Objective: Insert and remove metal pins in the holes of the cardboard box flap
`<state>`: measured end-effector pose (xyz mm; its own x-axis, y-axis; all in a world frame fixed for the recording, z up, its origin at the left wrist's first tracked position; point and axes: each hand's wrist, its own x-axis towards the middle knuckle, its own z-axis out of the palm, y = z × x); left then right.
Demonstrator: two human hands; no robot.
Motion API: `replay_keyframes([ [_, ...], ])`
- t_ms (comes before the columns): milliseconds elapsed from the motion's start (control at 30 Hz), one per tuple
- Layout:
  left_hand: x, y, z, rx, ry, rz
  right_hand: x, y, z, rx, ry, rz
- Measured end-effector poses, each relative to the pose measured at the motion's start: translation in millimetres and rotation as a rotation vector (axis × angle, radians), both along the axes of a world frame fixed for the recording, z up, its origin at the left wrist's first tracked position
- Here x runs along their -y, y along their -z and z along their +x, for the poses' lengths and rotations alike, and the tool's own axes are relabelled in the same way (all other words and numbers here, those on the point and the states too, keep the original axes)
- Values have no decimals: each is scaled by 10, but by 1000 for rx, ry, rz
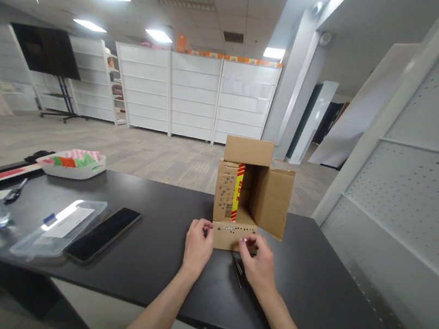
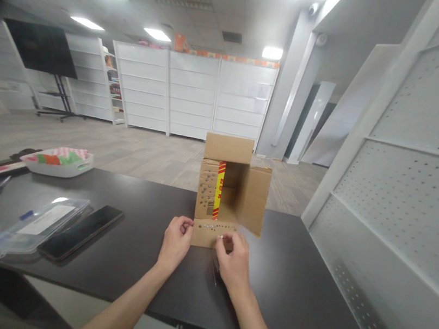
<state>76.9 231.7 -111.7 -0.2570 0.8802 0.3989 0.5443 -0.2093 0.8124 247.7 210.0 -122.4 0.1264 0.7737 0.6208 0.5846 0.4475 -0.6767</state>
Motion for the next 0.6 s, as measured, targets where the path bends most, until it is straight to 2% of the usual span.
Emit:
replay_keyframes([
  [200,-4,4,1,5,-3,-2,-141,-44,-41,-258,-4,-102],
  [600,-7,-5,4,-1,-1,-9,-231,-14,-103,-306,-1,-116],
])
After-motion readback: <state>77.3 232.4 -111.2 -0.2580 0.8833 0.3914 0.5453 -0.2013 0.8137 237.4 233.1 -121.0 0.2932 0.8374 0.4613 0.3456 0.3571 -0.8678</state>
